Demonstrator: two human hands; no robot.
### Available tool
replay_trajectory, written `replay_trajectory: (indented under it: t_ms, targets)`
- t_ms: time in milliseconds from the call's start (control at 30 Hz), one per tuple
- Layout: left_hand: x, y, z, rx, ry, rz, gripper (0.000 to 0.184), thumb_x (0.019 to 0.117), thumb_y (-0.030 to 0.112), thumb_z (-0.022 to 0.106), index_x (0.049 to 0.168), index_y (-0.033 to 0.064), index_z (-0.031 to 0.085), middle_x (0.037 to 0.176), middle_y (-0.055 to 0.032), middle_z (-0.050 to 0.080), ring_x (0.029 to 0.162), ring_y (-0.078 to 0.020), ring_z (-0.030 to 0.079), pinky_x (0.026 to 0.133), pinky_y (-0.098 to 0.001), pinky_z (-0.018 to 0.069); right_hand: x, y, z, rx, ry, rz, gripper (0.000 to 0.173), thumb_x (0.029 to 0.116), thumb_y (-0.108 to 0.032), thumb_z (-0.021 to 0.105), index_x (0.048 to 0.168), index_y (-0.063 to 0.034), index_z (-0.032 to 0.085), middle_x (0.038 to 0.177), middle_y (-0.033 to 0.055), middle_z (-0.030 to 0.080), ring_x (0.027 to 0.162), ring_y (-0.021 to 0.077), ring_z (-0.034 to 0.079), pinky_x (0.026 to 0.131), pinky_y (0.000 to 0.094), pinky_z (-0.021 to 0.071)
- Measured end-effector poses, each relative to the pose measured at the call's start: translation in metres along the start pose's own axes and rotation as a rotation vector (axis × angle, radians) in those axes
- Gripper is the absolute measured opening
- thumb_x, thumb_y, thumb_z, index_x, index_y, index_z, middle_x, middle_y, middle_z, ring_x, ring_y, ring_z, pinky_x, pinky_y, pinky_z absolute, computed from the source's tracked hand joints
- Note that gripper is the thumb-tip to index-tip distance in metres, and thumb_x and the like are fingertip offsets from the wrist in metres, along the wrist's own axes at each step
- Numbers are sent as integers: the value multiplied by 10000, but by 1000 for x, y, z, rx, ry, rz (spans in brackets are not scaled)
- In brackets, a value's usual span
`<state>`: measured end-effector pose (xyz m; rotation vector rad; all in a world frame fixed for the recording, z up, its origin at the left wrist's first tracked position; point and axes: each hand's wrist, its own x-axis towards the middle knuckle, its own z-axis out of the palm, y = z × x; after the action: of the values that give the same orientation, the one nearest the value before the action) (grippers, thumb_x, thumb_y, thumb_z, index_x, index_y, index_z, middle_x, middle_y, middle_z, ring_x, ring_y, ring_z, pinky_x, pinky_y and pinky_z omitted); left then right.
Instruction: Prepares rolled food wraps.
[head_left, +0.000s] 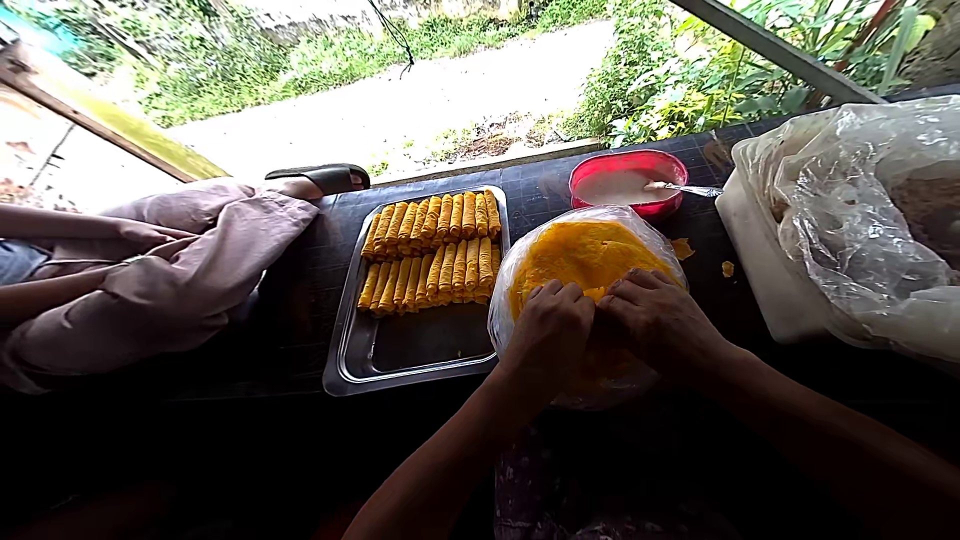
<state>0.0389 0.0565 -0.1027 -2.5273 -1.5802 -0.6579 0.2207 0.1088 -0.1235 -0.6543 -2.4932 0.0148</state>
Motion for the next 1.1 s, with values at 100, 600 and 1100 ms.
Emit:
replay_trajectory:
  t_ms: [100, 600, 1100]
  targets:
    - [0, -3, 0, -42, -3, 16, 94, 895, 92, 701, 828, 45, 746, 755, -72, 670, 749, -232, 669, 686, -353, 545, 1, 6, -1, -2, -7, -8, 249, 985, -205, 572, 844, -71, 727, 831, 68, 676, 893, 268, 659, 737, 391, 501]
    - [3, 1, -7, -85, 33, -58, 165, 969, 115, 642, 1016, 26, 774, 899, -111, 705, 853, -265, 691, 771, -371, 577, -4, 9, -23, 7, 10, 94, 244, 997, -144, 554, 1055, -73, 780, 1024, 105, 724, 1043, 296, 680, 886, 434, 547]
    - [4, 9, -9, -56, -51, -137, 141, 872, 177, 770, 905, 40, 771, 851, -104, 698, 813, -260, 683, 725, -372, 566, 0, 3, -14, 187, -48, 147, 156, 930, -108, 665, 1024, -81, 787, 941, 64, 698, 921, 230, 662, 813, 329, 559]
